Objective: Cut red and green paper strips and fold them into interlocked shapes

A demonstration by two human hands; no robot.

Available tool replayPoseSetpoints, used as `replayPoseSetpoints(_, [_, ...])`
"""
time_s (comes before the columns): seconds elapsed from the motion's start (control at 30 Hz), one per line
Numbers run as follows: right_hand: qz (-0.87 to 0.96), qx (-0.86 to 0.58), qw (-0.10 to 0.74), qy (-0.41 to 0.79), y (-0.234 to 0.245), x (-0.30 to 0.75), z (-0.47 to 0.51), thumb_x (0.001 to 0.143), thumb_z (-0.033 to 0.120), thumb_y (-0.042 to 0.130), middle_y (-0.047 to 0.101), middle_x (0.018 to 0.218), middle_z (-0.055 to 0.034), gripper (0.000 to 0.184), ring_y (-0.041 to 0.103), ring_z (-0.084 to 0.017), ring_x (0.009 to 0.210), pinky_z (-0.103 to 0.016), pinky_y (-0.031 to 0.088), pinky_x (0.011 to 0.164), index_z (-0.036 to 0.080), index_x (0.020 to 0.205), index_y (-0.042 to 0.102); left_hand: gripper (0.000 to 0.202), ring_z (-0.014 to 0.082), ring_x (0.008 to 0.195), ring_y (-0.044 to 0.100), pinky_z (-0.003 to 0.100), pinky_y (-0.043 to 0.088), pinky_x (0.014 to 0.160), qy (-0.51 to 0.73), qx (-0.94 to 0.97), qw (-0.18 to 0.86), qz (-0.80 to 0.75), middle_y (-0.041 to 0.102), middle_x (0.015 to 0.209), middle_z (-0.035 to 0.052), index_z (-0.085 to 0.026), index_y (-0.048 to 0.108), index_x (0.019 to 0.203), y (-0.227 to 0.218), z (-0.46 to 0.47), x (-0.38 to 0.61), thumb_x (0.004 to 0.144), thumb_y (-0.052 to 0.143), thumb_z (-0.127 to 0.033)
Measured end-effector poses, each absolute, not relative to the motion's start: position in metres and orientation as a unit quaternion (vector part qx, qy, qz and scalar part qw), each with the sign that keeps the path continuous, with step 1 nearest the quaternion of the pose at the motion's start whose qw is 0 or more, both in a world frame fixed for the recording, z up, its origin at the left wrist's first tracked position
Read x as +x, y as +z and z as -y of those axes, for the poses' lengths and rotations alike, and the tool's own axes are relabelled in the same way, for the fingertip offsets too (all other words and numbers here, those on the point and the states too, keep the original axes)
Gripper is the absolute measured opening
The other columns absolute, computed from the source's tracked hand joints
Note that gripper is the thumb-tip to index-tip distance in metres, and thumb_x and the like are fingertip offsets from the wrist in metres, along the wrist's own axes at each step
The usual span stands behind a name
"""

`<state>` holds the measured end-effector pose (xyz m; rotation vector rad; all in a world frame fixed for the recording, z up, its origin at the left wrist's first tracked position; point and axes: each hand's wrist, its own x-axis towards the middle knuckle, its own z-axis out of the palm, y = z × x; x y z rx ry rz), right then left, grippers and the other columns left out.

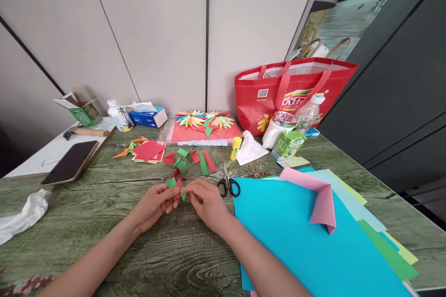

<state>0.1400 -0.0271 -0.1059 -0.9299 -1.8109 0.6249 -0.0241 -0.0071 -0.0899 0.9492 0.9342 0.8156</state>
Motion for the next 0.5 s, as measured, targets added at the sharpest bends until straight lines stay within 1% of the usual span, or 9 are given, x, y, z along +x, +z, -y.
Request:
replayPoseSetpoints(0.1, [0.792, -0.356, 0.468, 0.165, -0.1068, 0.1429, 0.0274, 0.081, 0.010, 0.047, 0.062, 0.086, -0.0079, 0.021, 0.058, -0.015, 0.078, -0.026, 0.048, 0.066, 0.019, 0.092, 0.063, 0.023, 0.0066, 0.040, 0.048, 0.016, 0.036, 0.037, 0.357, 0.435, 0.718, -0.411, 0.056, 0.048, 0.0007, -0.010, 0.058, 0.058, -0.0889, 0.0078, -0.0242, 0.068, 0.066, -0.029])
replayPoseSetpoints(0.2, [0.799, -0.359, 0.467, 0.126, -0.1074, 0.1442, 0.0275, 0.082, 0.013, 0.049, 0.062, 0.084, -0.0078, 0.017, 0.059, -0.015, 0.075, -0.025, 0.048, 0.063, 0.019, 0.090, 0.063, 0.024, 0.0082, 0.040, 0.051, 0.017, 0.037, 0.036, 0.337, 0.433, 0.734, -0.400, 0.057, 0.050, 0.0011, -0.010, 0.057, 0.058, -0.0872, 0.0088, -0.0235, 0.067, 0.066, -0.031])
replayPoseSetpoints(0.33, [0.798, -0.357, 0.471, 0.117, -0.1057, 0.1455, 0.0282, 0.083, 0.017, 0.050, 0.065, 0.080, -0.0071, 0.015, 0.061, -0.015, 0.071, -0.026, 0.049, 0.062, 0.019, 0.087, 0.064, 0.026, 0.0085, 0.037, 0.051, 0.017, 0.038, 0.033, 0.321, 0.431, 0.741, -0.402, 0.056, 0.048, 0.0002, -0.011, 0.056, 0.057, -0.0853, 0.0099, -0.0232, 0.067, 0.065, -0.033])
replayPoseSetpoints(0.5, [0.807, -0.363, 0.449, 0.125, -0.1048, 0.1481, 0.0286, 0.083, 0.020, 0.050, 0.066, 0.082, -0.0078, 0.016, 0.061, -0.016, 0.071, -0.027, 0.049, 0.062, 0.020, 0.087, 0.066, 0.029, 0.0071, 0.036, 0.051, 0.015, 0.037, 0.033, 0.311, 0.429, 0.750, -0.396, 0.055, 0.046, -0.0002, -0.011, 0.055, 0.056, -0.0845, 0.0108, -0.0247, 0.069, 0.065, -0.035])
